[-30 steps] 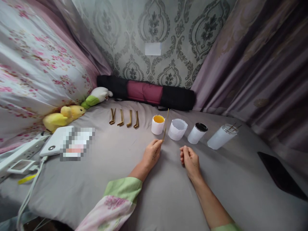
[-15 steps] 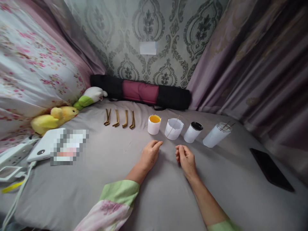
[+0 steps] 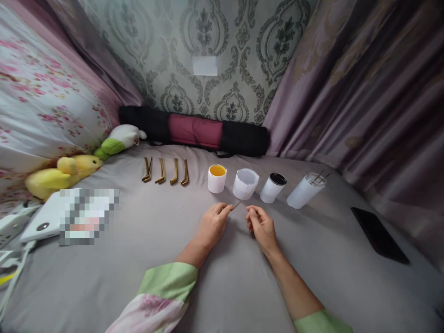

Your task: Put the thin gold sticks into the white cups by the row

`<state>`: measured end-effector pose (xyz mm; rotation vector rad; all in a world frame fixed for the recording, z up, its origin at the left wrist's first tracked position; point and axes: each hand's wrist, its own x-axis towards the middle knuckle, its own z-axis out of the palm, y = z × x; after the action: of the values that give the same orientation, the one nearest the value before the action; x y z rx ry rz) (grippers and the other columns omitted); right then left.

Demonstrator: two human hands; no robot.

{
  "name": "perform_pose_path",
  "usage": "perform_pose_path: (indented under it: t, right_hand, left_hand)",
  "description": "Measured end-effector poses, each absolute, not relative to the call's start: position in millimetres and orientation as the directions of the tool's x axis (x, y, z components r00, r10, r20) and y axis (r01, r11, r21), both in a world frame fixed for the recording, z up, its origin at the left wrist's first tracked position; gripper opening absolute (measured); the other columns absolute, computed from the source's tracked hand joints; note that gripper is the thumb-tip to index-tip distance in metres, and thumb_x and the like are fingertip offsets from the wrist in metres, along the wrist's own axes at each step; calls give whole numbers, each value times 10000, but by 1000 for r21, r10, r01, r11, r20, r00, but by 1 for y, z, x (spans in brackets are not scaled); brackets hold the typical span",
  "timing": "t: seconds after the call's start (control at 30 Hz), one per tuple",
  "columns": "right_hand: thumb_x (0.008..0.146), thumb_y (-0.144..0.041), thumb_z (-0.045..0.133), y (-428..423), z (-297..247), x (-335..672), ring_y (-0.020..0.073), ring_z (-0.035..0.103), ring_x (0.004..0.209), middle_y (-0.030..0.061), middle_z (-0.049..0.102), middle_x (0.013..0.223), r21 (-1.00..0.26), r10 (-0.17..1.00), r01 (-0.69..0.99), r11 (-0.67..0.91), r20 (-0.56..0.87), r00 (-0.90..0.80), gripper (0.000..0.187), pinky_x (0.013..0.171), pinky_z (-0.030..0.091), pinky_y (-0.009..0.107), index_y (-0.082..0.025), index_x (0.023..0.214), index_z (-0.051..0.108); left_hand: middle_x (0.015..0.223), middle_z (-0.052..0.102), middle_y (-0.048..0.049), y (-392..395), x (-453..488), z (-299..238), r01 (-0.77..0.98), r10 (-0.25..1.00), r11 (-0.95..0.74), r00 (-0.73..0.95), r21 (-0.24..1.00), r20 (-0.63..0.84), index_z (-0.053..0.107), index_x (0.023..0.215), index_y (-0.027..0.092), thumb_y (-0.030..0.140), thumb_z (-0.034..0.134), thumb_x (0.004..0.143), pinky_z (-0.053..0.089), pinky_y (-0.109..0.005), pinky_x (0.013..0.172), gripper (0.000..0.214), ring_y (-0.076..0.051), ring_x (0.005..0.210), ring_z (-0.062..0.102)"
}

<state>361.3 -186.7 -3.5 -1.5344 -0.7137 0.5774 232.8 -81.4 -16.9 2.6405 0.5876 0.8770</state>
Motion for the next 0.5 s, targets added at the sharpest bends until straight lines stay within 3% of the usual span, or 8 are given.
perform_pose_path:
  t: [0.2, 0.5]
  right_hand:
    - [776, -432, 536, -186, 0, 360, 71, 476, 492, -6, 546, 673, -997, 750, 80, -7, 48, 660, 299, 424, 381, 181, -185, 943, 562]
    - [717, -439, 610, -187, 4, 355, 75, 470, 494, -5, 545, 686, -999, 774, 3, 47, 39, 632, 394, 426, 372, 188, -173, 1000, 541]
  left_hand:
    - [963, 564, -80, -84, 233, -13, 301, 445, -887, 757, 349, 478, 525, 1139, 185, 146, 342, 870, 443, -295, 773, 328, -171, 879, 523]
    - [976, 543, -85, -84, 235, -18, 295, 394, -915, 795, 274, 460, 505, 1150, 195, 169, 358, 875, 432, -314, 765, 312, -182, 873, 503]
